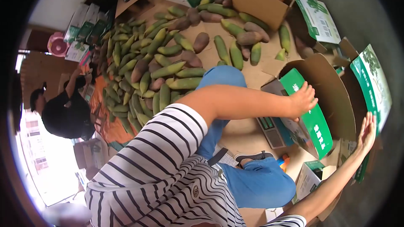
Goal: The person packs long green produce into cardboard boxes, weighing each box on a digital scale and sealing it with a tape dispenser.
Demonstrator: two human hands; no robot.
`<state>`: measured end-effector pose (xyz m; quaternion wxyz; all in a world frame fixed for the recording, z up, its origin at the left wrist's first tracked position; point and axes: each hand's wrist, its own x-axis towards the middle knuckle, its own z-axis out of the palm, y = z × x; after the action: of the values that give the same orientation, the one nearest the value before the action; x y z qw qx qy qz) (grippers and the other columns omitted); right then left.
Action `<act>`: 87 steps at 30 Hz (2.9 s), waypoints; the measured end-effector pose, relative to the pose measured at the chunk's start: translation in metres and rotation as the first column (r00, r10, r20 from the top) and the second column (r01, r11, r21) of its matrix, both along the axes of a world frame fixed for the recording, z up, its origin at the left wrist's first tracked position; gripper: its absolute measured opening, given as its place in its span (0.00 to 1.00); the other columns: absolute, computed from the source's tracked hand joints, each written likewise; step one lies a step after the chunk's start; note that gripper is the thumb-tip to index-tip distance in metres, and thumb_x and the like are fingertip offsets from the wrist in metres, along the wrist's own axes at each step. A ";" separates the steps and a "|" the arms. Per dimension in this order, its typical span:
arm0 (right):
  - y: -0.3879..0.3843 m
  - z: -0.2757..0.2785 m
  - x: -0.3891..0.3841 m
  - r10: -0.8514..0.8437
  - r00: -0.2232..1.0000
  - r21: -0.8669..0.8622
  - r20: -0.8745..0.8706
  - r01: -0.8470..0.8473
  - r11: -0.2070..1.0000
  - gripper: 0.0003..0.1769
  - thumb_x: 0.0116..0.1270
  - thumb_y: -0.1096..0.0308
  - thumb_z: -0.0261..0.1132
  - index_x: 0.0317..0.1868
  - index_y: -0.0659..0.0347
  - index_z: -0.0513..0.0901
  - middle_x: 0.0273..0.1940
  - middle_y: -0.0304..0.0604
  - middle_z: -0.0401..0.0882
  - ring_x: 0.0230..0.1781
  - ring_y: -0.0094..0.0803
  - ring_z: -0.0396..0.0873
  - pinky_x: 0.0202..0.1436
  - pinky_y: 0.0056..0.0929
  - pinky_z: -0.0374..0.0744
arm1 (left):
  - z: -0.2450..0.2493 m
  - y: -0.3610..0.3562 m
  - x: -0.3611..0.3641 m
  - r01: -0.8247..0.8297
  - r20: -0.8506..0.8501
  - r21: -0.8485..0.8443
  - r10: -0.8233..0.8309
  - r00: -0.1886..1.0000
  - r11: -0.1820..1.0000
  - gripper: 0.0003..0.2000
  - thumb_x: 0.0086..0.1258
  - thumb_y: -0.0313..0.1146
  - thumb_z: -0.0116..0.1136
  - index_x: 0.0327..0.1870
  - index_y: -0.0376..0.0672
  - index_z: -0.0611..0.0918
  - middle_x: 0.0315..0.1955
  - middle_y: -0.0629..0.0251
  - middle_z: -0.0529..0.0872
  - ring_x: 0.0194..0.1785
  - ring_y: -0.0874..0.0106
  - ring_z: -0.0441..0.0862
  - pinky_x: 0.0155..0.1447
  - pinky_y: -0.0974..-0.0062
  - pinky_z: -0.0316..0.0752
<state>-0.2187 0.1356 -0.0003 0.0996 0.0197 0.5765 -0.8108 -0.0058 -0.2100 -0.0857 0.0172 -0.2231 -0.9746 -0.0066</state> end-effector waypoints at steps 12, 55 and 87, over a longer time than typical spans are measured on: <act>0.002 0.002 0.096 -0.017 0.989 0.483 -0.146 0.086 0.871 0.23 0.77 0.63 0.53 0.66 0.67 0.69 0.61 0.51 0.74 0.60 0.33 0.76 0.63 0.29 0.73 | -0.004 0.009 -0.005 -0.009 0.025 -0.069 0.011 1.000 0.998 0.55 0.48 0.66 0.65 0.73 0.37 0.59 0.66 0.35 0.64 0.71 0.42 0.60 0.68 0.35 0.52; -0.115 -0.064 0.204 0.871 0.372 0.886 -0.321 0.443 0.138 0.33 0.61 0.55 0.66 0.67 0.48 0.70 0.69 0.44 0.64 0.70 0.45 0.61 0.70 0.45 0.63 | 0.018 -0.083 -0.004 0.243 -0.004 0.125 -0.245 0.970 0.962 0.35 0.68 0.55 0.52 0.71 0.45 0.63 0.69 0.52 0.64 0.71 0.55 0.61 0.74 0.54 0.52; -0.020 -0.075 0.288 0.230 0.792 0.823 -0.566 0.527 0.209 0.14 0.63 0.67 0.66 0.47 0.62 0.82 0.65 0.48 0.69 0.62 0.48 0.71 0.64 0.40 0.71 | 0.037 -0.059 -0.013 0.157 -0.145 0.211 -0.128 0.981 0.965 0.48 0.52 0.63 0.65 0.69 0.40 0.66 0.55 0.51 0.73 0.61 0.55 0.69 0.68 0.56 0.59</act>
<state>0.0694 0.1158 -0.0752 -0.2013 -0.1120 0.9434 -0.2385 -0.0191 -0.2695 -0.0488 0.1048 -0.2895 -0.9459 -0.1020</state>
